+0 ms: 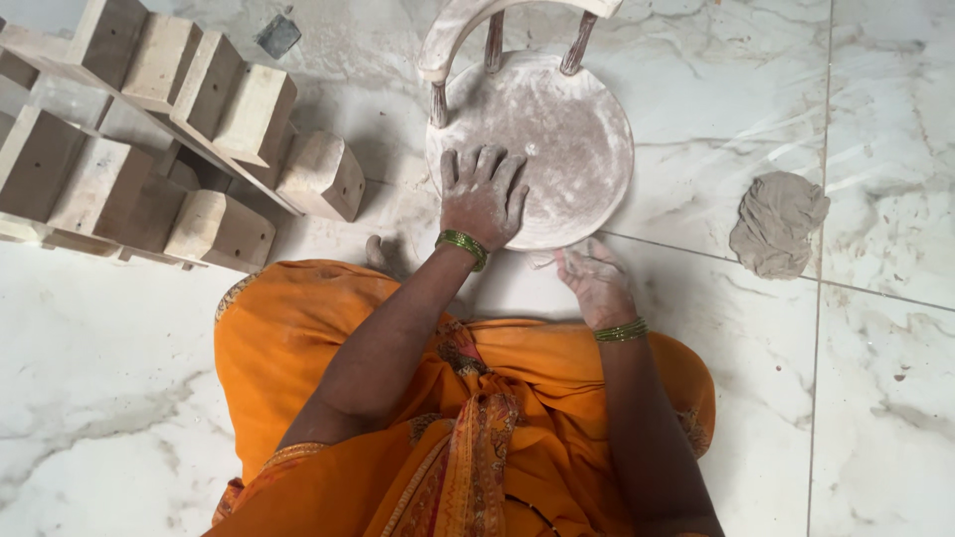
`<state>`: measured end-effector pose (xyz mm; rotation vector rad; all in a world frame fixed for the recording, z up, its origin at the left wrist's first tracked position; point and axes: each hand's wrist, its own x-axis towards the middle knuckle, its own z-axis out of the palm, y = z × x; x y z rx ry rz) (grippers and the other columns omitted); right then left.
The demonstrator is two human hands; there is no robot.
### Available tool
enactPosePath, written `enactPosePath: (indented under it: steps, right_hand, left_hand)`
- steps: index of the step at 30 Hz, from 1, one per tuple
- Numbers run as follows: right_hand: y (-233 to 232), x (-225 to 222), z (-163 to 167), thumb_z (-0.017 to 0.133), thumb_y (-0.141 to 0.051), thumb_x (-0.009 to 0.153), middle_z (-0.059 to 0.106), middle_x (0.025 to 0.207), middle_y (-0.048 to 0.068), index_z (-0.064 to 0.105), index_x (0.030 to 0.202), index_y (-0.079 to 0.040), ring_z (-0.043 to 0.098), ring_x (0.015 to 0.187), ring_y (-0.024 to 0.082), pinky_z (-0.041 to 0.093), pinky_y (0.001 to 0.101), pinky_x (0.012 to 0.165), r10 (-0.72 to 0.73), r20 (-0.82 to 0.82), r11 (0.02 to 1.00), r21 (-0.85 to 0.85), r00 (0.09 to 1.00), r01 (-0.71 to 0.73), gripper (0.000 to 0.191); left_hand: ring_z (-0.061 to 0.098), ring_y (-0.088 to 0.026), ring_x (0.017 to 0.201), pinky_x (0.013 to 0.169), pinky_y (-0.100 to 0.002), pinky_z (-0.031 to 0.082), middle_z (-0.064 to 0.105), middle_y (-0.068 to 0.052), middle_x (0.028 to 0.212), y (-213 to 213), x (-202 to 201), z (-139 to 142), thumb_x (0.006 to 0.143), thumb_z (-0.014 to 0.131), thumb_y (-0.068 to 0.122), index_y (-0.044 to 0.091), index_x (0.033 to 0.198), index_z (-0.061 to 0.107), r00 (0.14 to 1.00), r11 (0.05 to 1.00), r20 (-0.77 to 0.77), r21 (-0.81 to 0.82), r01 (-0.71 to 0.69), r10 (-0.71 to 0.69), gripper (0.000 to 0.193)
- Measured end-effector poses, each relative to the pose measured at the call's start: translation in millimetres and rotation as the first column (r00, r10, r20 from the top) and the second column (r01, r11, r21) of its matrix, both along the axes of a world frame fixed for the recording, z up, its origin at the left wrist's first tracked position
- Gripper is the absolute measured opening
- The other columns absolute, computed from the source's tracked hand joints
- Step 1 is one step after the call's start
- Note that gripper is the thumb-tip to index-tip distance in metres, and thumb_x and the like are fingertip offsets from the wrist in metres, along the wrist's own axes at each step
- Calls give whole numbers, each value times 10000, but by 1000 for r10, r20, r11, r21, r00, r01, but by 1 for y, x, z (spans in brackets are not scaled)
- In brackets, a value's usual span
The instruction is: The person sits on the floor with a plaster mold holding a clay form. They scrape the mold edge with a small scraper, spread and smooth wet clay slip over the mold surface by hand, rotate the mold, and repeatedly press and smooth the clay with their palms.
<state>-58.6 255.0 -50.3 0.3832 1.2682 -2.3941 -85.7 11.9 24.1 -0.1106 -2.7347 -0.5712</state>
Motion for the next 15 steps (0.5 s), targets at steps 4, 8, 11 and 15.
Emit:
enactPosePath:
  steps: [4, 8, 11, 15]
  right_hand:
    - [-9, -12, -37, 633, 14, 961, 629, 1227, 196, 514, 1369, 67, 622, 1096, 297, 563, 422, 978, 68, -156, 998, 5, 985, -68, 429]
    - [-30, -3, -46, 638, -23, 995, 663, 1258, 262, 512, 1280, 153, 660, 1160, 325, 565, 448, 1011, 307, -134, 950, 107, 942, -294, 358]
    - [-23, 5, -26, 636, -33, 930, 686, 1275, 214, 494, 1331, 96, 681, 1156, 282, 564, 404, 996, 293, -53, 948, 147, 955, -283, 444]
    - [-7, 1, -2, 631, -42, 891, 656, 1256, 123, 529, 1415, -19, 666, 1108, 218, 548, 355, 923, 70, -70, 996, 53, 995, -66, 534]
  left_hand:
    - [458, -349, 1354, 1172, -652, 180, 591, -118, 1380, 0, -1, -1, 971, 527, 392, 193, 1349, 627, 1000, 1000, -24, -5, -4, 4, 438]
    - [459, -351, 1361, 1177, -645, 186, 590, -123, 1386, -1, -1, -3, 970, 528, 392, 201, 1346, 630, 1000, 1000, -24, 7, 4, -3, 434]
    - [460, -351, 1364, 1185, -638, 190, 596, -113, 1385, -1, 0, -5, 971, 531, 397, 208, 1346, 629, 999, 1000, -38, 4, -2, 2, 432]
    - [468, -346, 1354, 1174, -648, 185, 600, -115, 1376, 0, -1, -6, 974, 527, 390, 197, 1347, 627, 1000, 1000, -27, -6, -1, 1, 432]
